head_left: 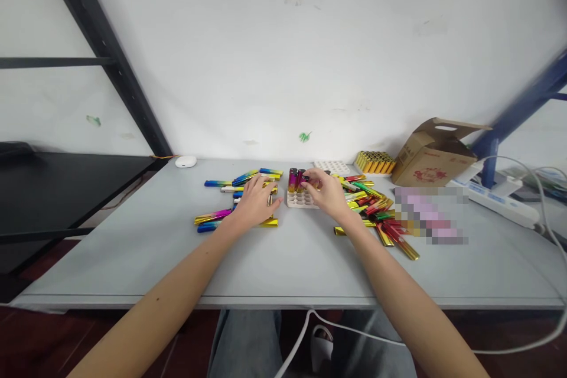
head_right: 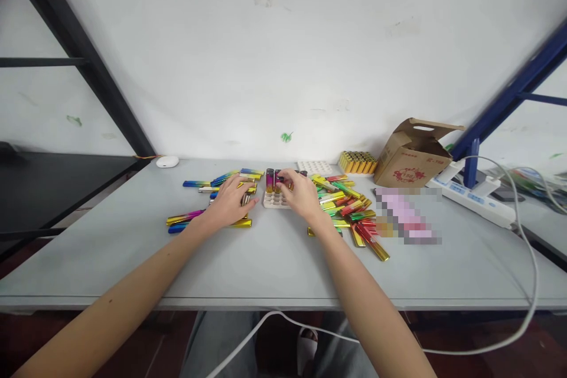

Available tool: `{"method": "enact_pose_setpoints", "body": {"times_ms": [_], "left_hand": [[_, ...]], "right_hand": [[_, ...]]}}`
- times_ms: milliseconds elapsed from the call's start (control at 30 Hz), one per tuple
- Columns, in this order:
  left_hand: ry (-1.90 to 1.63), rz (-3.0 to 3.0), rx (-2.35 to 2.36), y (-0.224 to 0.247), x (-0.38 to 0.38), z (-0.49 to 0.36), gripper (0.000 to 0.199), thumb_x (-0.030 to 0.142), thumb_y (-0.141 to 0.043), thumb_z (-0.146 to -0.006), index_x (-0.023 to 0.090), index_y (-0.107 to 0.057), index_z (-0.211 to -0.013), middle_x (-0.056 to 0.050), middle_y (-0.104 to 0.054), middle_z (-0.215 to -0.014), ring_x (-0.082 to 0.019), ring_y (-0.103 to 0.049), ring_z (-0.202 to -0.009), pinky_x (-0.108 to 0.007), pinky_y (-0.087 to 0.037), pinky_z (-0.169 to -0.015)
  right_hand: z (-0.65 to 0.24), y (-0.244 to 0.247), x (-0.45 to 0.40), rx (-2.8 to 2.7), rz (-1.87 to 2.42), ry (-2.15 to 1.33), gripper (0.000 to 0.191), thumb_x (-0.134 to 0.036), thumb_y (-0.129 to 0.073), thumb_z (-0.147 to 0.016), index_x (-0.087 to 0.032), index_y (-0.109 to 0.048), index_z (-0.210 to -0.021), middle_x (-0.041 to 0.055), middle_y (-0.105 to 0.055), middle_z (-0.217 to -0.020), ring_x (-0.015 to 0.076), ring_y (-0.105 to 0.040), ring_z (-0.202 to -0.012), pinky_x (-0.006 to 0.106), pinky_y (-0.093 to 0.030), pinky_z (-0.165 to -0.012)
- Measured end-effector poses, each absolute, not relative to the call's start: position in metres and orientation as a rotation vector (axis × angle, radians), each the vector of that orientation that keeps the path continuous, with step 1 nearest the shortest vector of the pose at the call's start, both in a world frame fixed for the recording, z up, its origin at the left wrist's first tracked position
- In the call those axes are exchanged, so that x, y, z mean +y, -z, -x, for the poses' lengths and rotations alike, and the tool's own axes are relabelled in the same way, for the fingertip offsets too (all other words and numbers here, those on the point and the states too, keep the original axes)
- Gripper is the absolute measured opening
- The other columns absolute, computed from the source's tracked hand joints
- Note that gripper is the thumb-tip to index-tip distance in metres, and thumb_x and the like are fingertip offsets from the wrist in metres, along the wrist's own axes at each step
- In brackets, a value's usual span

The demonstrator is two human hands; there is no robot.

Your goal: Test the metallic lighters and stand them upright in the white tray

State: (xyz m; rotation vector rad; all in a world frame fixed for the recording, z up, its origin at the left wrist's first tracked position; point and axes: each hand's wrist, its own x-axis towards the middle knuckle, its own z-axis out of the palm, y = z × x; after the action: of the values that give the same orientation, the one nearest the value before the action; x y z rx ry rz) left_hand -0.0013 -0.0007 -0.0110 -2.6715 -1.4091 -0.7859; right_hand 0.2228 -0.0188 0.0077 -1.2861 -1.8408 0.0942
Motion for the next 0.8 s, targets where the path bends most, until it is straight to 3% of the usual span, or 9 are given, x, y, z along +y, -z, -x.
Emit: {"method": "enact_pose_setpoints", "body": {"times_ms": [167, 333, 533, 800], "left_hand": [[0.806, 2.673, -1.399, 0.0120, -0.0001, 0.0017, 0.035, 0.038, -0.055, -0.088, 0.019, -0.062, -0.116, -0.014, -0.054, -0.127, -0.035, -0.037, -0.134, -0.058, -0.035, -0.110], [0.834, 2.679, -1.409, 0.0133, 0.0005, 0.0017, 0.034, 0.038, -0.056, -0.087, 0.020, -0.063, -0.116, -0.013, -0.054, -0.127, -0.036, -0.037, -0.134, -0.059, -0.035, -0.110], [0.844, 2.670, -1.422, 0.0149, 0.0009, 0.0013, 0.035, 0.037, -0.057, -0.087, 0.020, -0.063, -0.117, -0.013, -0.053, -0.128, -0.036, -0.036, -0.135, -0.059, -0.034, -0.110], [0.797, 2.653, -1.443, 0.0106, 0.0005, 0.0033, 0.037, 0.040, -0.053, -0.089, 0.020, -0.061, -0.120, -0.012, -0.052, -0.130, -0.035, -0.034, -0.136, -0.055, -0.032, -0.112]], "right_hand": [[-0.2216, -0.0074, -0.0188, -1.849, 1.201, 0.301, 0.016, -0.022, -0.065, -0.083, -0.022, -0.071, -0.098, 0.0089, -0.065, -0.113, 0.0277, -0.056, -0.109, 0.045, -0.047, -0.095], [-0.2229, -0.0017, -0.0159, -1.912, 1.235, 0.481, 0.026, -0.020, -0.060, -0.085, -0.024, -0.070, -0.109, 0.0111, -0.054, -0.131, 0.0325, -0.041, -0.130, 0.052, -0.041, -0.105], [-0.2221, 0.0016, -0.0163, -1.953, 1.298, 0.447, 0.043, -0.025, -0.057, -0.086, -0.018, -0.058, -0.129, 0.0145, -0.050, -0.137, 0.0335, -0.037, -0.134, 0.053, -0.039, -0.108], [-0.2160, 0.0014, -0.0202, -2.071, 1.227, 0.394, 0.040, -0.023, -0.053, -0.088, -0.022, -0.058, -0.128, 0.0070, -0.057, -0.134, 0.0311, -0.036, -0.138, 0.052, -0.037, -0.110]]}}
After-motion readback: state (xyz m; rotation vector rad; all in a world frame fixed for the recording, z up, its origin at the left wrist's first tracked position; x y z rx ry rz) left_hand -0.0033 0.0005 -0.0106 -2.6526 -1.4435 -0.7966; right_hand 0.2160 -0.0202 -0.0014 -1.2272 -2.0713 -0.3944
